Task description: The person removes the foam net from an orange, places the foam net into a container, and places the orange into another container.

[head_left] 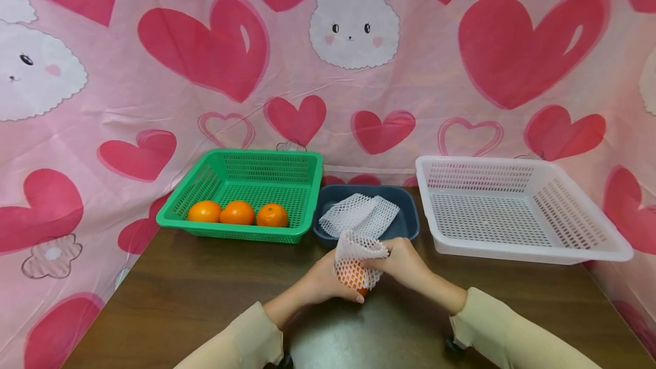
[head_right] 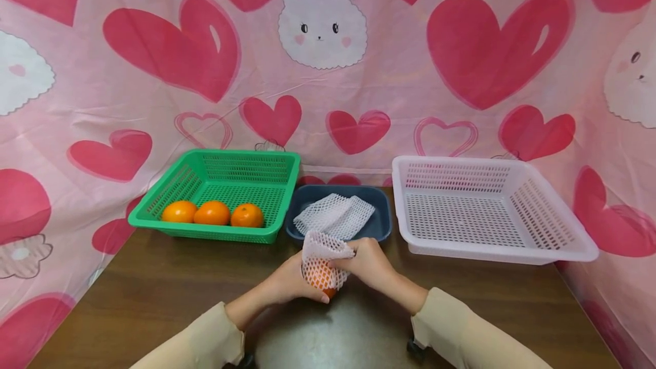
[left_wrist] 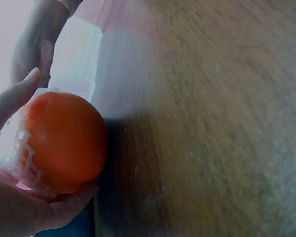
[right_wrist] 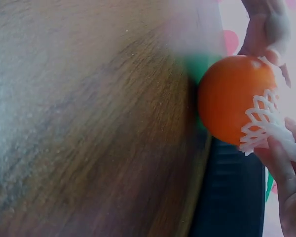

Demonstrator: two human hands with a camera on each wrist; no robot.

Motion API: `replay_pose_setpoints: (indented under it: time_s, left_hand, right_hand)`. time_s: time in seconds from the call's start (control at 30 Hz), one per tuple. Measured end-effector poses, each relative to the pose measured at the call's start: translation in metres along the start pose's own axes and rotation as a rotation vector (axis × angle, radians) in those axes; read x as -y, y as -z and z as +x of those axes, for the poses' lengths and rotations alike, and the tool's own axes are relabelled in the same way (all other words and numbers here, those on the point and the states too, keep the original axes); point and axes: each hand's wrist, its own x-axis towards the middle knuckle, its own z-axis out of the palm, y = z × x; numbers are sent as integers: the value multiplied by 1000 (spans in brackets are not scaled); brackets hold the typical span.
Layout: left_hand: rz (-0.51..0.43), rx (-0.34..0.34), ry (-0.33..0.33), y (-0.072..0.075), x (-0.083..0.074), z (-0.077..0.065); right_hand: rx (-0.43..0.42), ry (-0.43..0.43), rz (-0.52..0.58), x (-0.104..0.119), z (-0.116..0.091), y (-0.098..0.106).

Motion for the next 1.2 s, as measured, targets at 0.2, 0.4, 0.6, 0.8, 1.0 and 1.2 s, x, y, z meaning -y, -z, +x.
replay_pose_setpoints:
  time_s: [0.2,0.4,0.6,0.8,1.0,1.2]
  left_hand:
    - [68,30,-4,4,2,-1]
    - [111,-1,51,5,4,-2]
    - [171,-19,97,5,2,-2]
    - [179,-6,149,6,0,-2]
    - [251,5,224,6,0,-4]
    - [260,19,199,7,-1,-3]
  right_hand:
    - [41,-91,82,0,3,4]
    - [78,-213,196,3,6,15]
    - [138,-206,253,1,9,24]
    - [112,-287,312,-3,15,25]
    - [65,-351,347,-12,22,26]
    - [24,-332,340,-16,28,33]
